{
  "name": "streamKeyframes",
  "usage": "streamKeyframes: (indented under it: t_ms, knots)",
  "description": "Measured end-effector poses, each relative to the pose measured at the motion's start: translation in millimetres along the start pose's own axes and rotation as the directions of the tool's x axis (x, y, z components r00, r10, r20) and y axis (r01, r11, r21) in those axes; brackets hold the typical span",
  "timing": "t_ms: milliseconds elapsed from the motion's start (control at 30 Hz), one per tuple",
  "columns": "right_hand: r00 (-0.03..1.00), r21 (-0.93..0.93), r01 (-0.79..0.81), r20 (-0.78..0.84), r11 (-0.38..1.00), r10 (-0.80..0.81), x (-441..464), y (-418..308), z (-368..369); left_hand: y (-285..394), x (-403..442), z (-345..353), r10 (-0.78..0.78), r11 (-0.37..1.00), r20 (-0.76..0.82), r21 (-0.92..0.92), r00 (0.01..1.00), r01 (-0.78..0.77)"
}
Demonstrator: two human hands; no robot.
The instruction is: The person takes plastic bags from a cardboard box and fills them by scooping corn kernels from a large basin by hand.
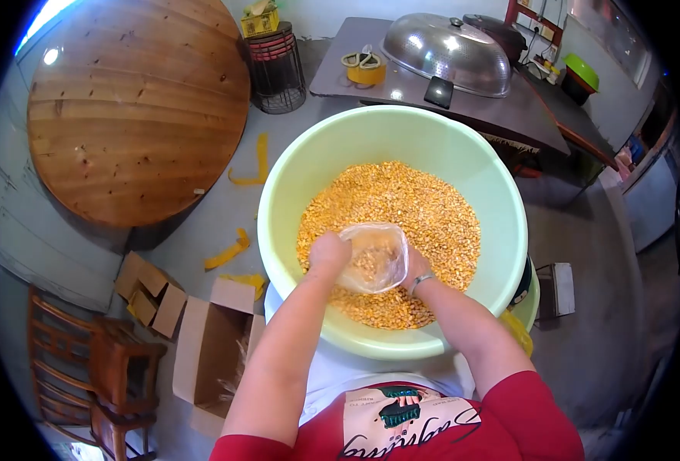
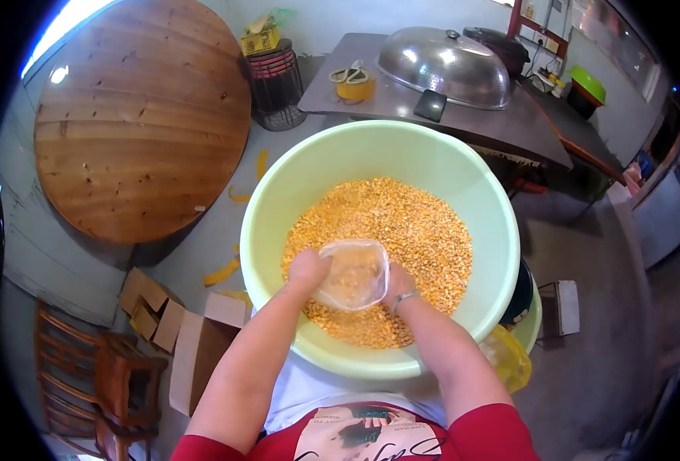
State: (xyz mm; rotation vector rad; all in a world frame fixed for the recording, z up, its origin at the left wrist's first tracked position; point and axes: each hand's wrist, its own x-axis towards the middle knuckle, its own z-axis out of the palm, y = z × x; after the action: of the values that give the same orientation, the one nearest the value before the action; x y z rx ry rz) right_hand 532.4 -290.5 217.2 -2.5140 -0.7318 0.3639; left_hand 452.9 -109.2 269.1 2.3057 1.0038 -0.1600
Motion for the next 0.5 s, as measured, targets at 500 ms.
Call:
streamKeyframes:
  t_ms: [500]
  knots:
    - [0.958,0.046,-0.266,-0.099,0.963,0.269,45.6,68.6,26.7,12.2,-20.1,-0.2,0.248,0.950,0.037,0.184,0.968,-0.251]
